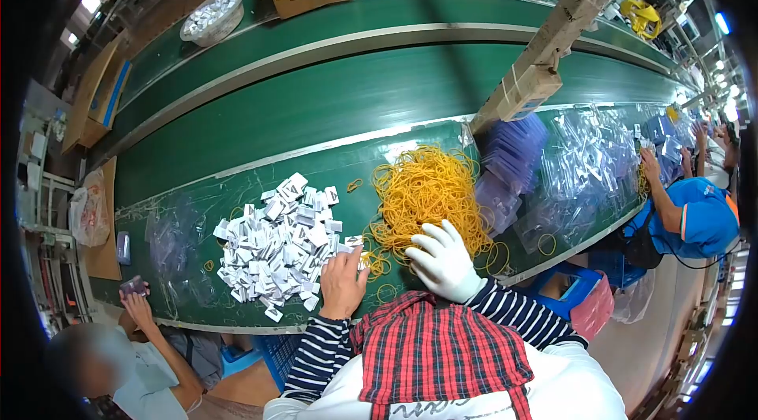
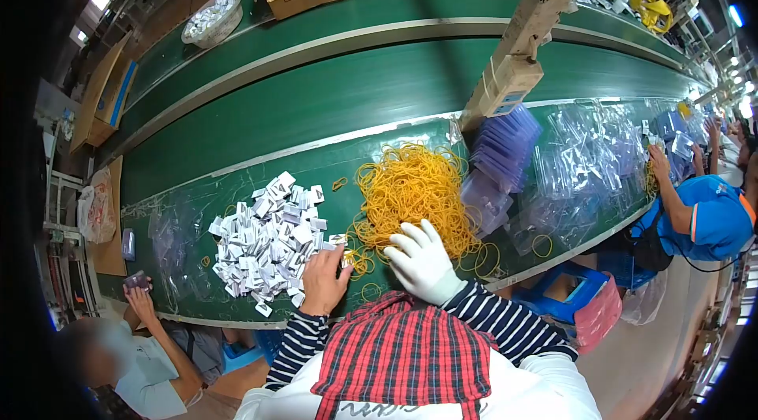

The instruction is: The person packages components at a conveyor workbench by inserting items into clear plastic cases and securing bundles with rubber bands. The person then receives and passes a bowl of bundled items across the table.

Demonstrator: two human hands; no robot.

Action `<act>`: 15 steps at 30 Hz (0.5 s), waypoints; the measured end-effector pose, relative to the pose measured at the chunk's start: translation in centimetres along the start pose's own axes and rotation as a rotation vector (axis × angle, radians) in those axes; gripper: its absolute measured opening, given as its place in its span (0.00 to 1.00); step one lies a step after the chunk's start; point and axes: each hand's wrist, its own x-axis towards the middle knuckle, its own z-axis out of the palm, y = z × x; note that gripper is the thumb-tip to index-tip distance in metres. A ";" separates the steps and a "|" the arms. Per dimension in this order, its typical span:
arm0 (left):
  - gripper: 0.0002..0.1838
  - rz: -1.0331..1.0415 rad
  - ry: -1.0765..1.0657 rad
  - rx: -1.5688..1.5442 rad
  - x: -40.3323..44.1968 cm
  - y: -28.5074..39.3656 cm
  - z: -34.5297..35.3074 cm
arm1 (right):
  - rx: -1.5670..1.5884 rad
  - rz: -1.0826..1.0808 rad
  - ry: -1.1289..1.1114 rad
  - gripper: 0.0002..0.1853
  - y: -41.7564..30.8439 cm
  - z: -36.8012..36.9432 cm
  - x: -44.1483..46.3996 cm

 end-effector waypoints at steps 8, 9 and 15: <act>0.05 -0.082 0.091 -0.211 -0.1 -1.1 1.3 | 0.026 -0.006 0.012 0.14 0.2 0.1 -0.9; 0.05 -0.083 0.097 -0.224 -0.3 -1.3 1.2 | 0.032 -0.003 0.016 0.14 0.1 0.1 -1.0; 0.06 -0.062 0.252 -0.437 -1.3 2.3 -2.1 | 0.259 -0.024 -0.019 0.24 -0.6 -0.5 -0.5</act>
